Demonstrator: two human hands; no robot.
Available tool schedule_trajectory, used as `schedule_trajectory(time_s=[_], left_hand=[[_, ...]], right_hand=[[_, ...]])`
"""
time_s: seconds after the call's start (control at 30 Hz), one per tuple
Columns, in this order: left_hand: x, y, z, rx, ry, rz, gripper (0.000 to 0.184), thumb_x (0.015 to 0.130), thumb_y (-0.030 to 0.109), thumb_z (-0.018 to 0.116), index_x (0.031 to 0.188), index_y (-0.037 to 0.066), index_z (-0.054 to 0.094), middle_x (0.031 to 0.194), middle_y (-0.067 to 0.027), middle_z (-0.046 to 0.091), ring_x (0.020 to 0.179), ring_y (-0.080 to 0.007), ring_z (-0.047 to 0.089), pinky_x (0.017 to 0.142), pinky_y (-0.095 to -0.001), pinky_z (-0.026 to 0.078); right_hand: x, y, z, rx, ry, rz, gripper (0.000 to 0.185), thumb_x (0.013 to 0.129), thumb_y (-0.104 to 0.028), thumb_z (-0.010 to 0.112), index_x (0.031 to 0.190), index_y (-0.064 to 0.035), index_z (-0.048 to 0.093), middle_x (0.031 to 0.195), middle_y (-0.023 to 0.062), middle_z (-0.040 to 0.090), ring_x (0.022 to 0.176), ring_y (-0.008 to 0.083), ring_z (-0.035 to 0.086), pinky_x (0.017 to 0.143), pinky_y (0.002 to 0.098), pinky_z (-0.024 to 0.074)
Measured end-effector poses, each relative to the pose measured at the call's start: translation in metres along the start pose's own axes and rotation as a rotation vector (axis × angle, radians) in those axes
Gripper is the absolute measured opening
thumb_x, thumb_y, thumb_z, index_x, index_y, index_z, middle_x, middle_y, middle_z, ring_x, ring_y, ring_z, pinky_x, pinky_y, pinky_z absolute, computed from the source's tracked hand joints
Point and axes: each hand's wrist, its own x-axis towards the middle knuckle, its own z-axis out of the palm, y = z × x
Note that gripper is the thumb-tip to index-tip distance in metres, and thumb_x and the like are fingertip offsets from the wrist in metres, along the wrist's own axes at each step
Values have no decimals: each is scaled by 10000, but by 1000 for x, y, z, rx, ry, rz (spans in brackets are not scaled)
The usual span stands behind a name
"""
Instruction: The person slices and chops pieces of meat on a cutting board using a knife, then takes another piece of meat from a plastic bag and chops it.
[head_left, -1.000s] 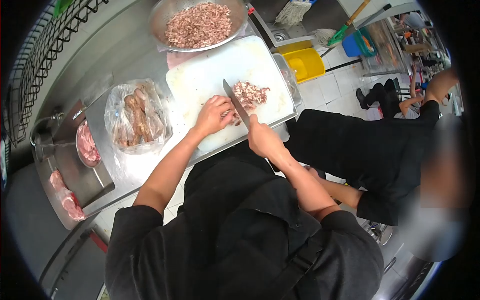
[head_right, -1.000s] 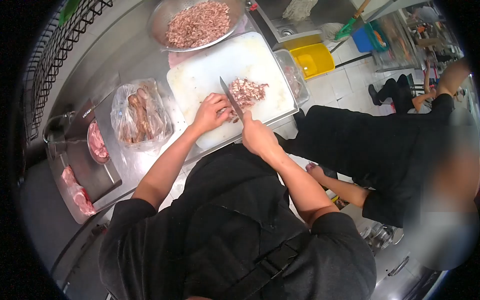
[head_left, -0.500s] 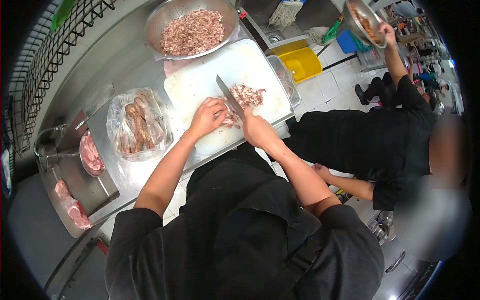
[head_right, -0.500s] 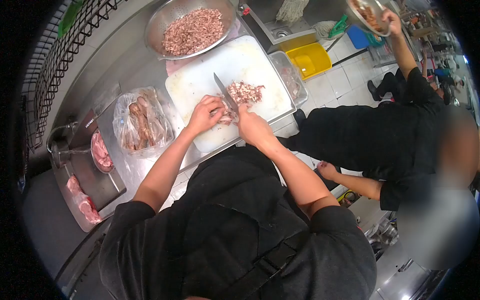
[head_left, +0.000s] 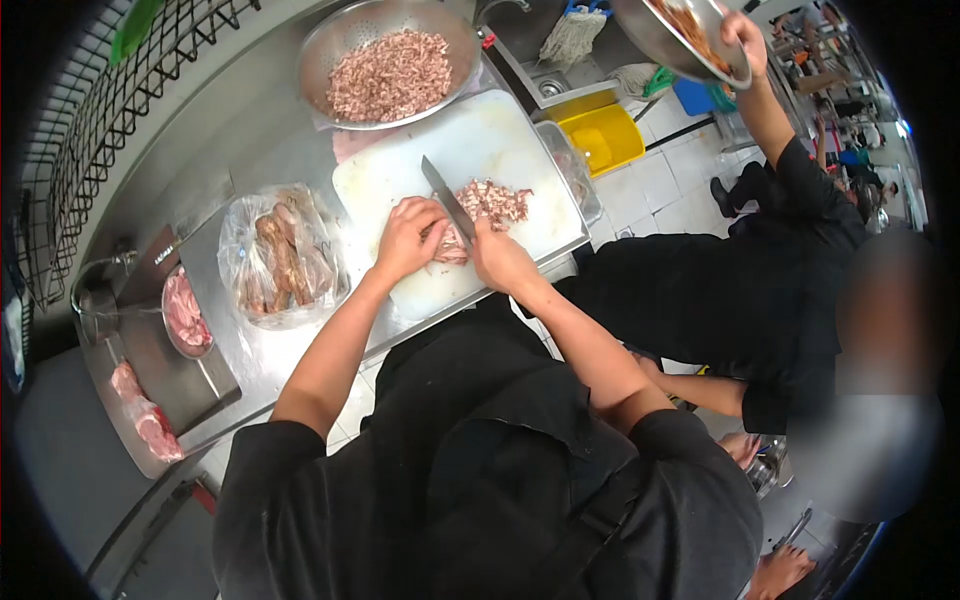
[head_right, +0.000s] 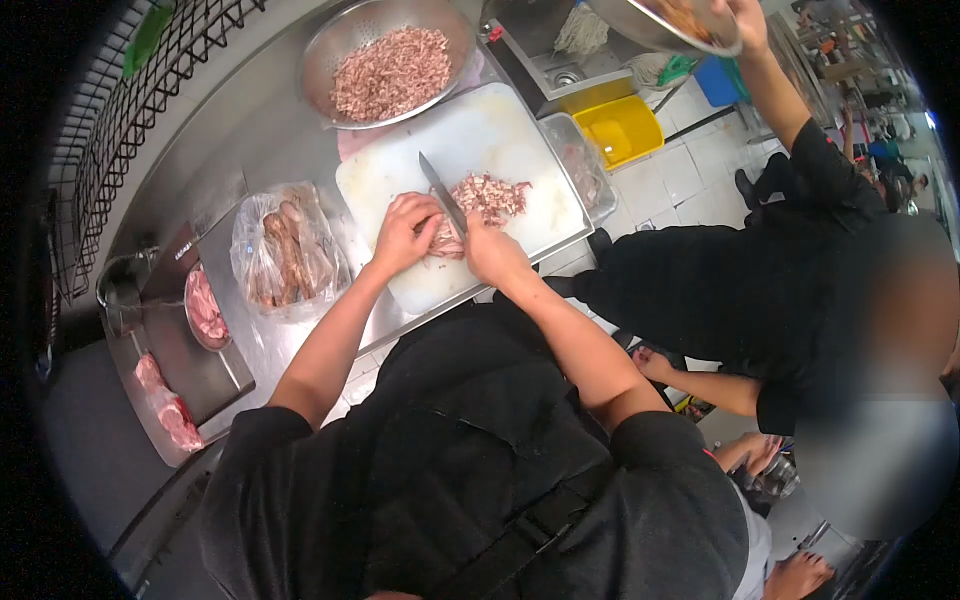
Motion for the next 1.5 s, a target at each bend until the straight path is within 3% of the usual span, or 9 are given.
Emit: schedule_trajectory(time_s=[0.07, 0.23, 0.33, 0.5, 0.67, 0.87, 1.03, 1.23, 1.5], left_hand=[[7, -1, 2, 6, 88, -137, 287, 875, 254, 718, 1083, 57, 719, 1210, -129, 667, 1184, -334, 560, 1030, -455, 425], [-6, 15, 8, 90, 0, -44, 366, 863, 310, 738, 1133, 68, 692, 1234, -118, 632, 1206, -339, 532, 1022, -462, 398], [-9, 16, 14, 138, -48, -49, 339, 856, 315, 747, 1095, 79, 705, 1217, -86, 636, 1192, -311, 540, 1001, -472, 394], [-17, 6, 23, 124, 112, 49, 176, 846, 250, 758, 943, 104, 745, 1125, -37, 667, 1129, -261, 576, 941, -434, 421], [-33, 13, 15, 42, 115, -33, 143, 856, 236, 750, 916, 107, 755, 1109, -37, 678, 1128, -254, 584, 956, -415, 429], [-12, 10, 2, -3, 157, -65, 293, 854, 257, 746, 1078, 70, 726, 1148, -83, 670, 1159, -312, 584, 1006, -434, 422], [-9, -7, 3, -54, -101, -45, 433, 798, 258, 756, 1156, 24, 689, 1219, -139, 669, 1161, -358, 578, 1019, -462, 434], [-8, -5, 4, -211, -39, -97, 351, 835, 214, 707, 1136, 38, 670, 1194, -137, 655, 1148, -357, 557, 1027, -431, 443], [-7, -1, -2, -94, -138, 12, 284, 834, 160, 699, 1092, 46, 668, 1205, -137, 639, 1167, -332, 568, 1000, -418, 477]], right_hand=[[-4, 1, -5, -13, -1, 8, 253, 925, -76, 483, 1147, 38, 444, 871, 369, 665, 840, 536, 667, 769, 617, 514], [-4, 2, 0, 28, -22, 13, 285, 961, -147, 506, 1169, 33, 433, 916, 374, 666, 871, 541, 662, 777, 624, 507], [1, 2, -4, 37, -76, 63, 312, 958, -143, 516, 1193, 49, 443, 957, 392, 658, 902, 543, 658, 809, 624, 502], [9, 15, 2, 37, 67, -215, 353, 966, -119, 518, 1251, 72, 432, 972, 403, 651, 934, 532, 660, 837, 606, 500], [-3, 5, -3, -40, -12, -5, 287, 1000, -167, 498, 1175, 47, 420, 876, 357, 665, 830, 535, 655, 742, 627, 499], [-8, 1, -4, -68, -11, 7, 271, 1007, -182, 488, 1168, 22, 410, 858, 348, 668, 826, 530, 658, 740, 629, 496], [-10, 1, -1, -56, 39, 25, 260, 1012, -184, 468, 1183, 5, 413, 815, 349, 662, 793, 537, 653, 720, 630, 492], [-29, -22, -21, -133, 0, 109, 271, 921, -82, 483, 1163, 28, 430, 861, 335, 683, 835, 531, 672, 757, 619, 511], [-70, -57, -30, -130, -153, 213, 289, 883, -34, 484, 1146, 68, 420, 861, 380, 667, 849, 535, 679, 783, 613, 520]])
